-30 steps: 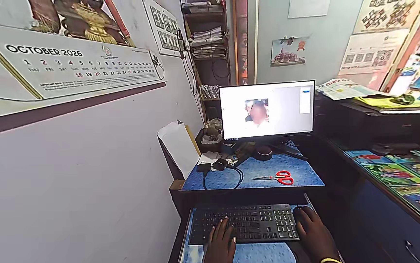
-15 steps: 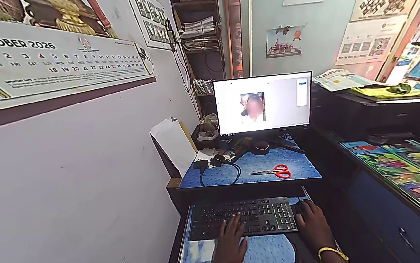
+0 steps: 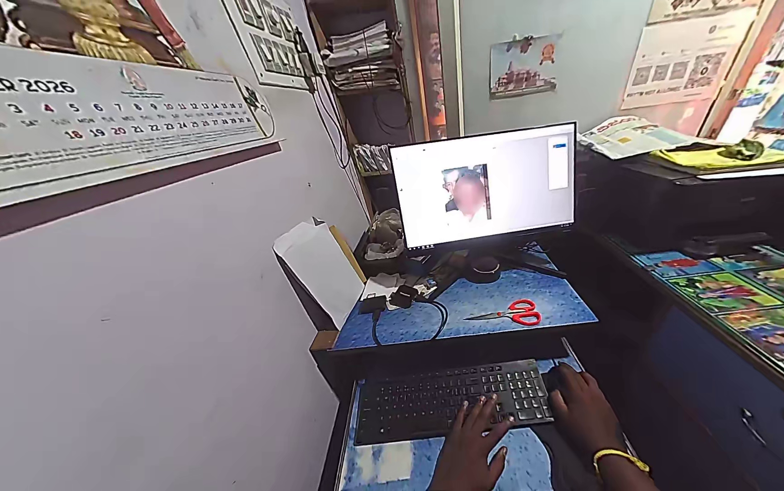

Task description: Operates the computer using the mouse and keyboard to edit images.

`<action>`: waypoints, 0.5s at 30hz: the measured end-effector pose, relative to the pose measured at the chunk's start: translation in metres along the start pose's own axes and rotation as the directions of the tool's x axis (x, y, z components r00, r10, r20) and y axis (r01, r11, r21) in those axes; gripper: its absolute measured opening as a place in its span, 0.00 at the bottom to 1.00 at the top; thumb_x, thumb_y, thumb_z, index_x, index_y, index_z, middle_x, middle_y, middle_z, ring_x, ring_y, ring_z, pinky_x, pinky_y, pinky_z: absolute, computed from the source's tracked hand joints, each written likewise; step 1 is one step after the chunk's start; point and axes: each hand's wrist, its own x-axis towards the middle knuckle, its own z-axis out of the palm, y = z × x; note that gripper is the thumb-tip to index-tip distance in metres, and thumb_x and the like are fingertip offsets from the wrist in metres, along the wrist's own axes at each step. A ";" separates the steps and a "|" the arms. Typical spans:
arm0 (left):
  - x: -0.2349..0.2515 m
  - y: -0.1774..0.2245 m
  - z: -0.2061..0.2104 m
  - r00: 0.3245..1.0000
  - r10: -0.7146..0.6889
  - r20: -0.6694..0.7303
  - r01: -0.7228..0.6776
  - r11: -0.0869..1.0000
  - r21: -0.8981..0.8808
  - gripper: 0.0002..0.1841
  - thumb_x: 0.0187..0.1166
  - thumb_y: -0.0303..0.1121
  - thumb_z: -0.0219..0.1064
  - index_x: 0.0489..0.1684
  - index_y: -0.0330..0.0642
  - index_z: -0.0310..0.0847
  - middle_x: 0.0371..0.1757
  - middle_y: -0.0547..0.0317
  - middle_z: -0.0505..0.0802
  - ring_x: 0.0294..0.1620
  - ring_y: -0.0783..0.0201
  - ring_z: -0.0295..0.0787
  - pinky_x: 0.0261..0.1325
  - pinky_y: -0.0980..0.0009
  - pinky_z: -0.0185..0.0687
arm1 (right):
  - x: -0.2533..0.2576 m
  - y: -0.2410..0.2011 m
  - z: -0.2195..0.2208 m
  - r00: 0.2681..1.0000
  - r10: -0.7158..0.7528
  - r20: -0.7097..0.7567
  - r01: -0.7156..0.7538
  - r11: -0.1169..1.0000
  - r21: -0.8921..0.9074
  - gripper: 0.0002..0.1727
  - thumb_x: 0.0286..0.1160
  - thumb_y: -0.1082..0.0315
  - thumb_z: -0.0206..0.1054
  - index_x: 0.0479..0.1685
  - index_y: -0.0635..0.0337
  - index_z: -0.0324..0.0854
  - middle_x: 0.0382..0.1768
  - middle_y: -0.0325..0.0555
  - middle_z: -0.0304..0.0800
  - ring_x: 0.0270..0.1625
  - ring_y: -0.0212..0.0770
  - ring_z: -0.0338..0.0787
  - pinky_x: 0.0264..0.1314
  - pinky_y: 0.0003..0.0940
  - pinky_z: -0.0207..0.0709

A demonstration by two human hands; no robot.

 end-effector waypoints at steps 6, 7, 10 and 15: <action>0.011 0.002 -0.003 0.984 -0.027 0.175 0.028 1.000 -0.005 0.26 0.88 0.57 0.49 0.86 0.74 0.68 0.95 0.68 0.59 0.97 0.60 0.43 0.93 0.38 0.35 | 0.004 -0.001 0.002 0.998 0.070 -0.009 -0.070 0.997 0.038 0.31 0.64 0.50 0.61 0.71 0.46 0.83 0.62 0.50 0.90 0.64 0.57 0.88 0.60 0.59 0.83; 0.013 0.003 -0.003 0.982 -0.027 0.185 0.028 1.000 -0.001 0.26 0.88 0.56 0.49 0.85 0.73 0.69 0.95 0.68 0.59 0.97 0.60 0.42 0.94 0.39 0.34 | 0.003 -0.002 0.002 0.997 0.076 -0.010 -0.076 0.996 0.044 0.32 0.64 0.50 0.62 0.72 0.47 0.83 0.63 0.52 0.90 0.64 0.58 0.88 0.60 0.60 0.83; 0.018 0.007 -0.001 0.982 -0.031 0.188 0.030 1.000 0.009 0.26 0.89 0.56 0.47 0.83 0.67 0.72 0.95 0.68 0.59 0.97 0.61 0.44 0.94 0.41 0.35 | 0.001 -0.002 0.001 0.997 0.079 0.002 -0.079 0.996 0.046 0.32 0.66 0.51 0.62 0.75 0.49 0.80 0.64 0.54 0.89 0.65 0.60 0.88 0.61 0.61 0.83; 0.017 0.007 0.000 0.985 -0.045 0.166 0.042 0.999 0.019 0.26 0.89 0.57 0.47 0.83 0.69 0.72 0.95 0.69 0.61 0.96 0.62 0.46 0.94 0.42 0.38 | 0.002 -0.002 0.002 0.997 0.077 0.000 -0.077 0.997 0.027 0.34 0.68 0.51 0.62 0.79 0.50 0.77 0.65 0.55 0.88 0.66 0.59 0.87 0.63 0.60 0.82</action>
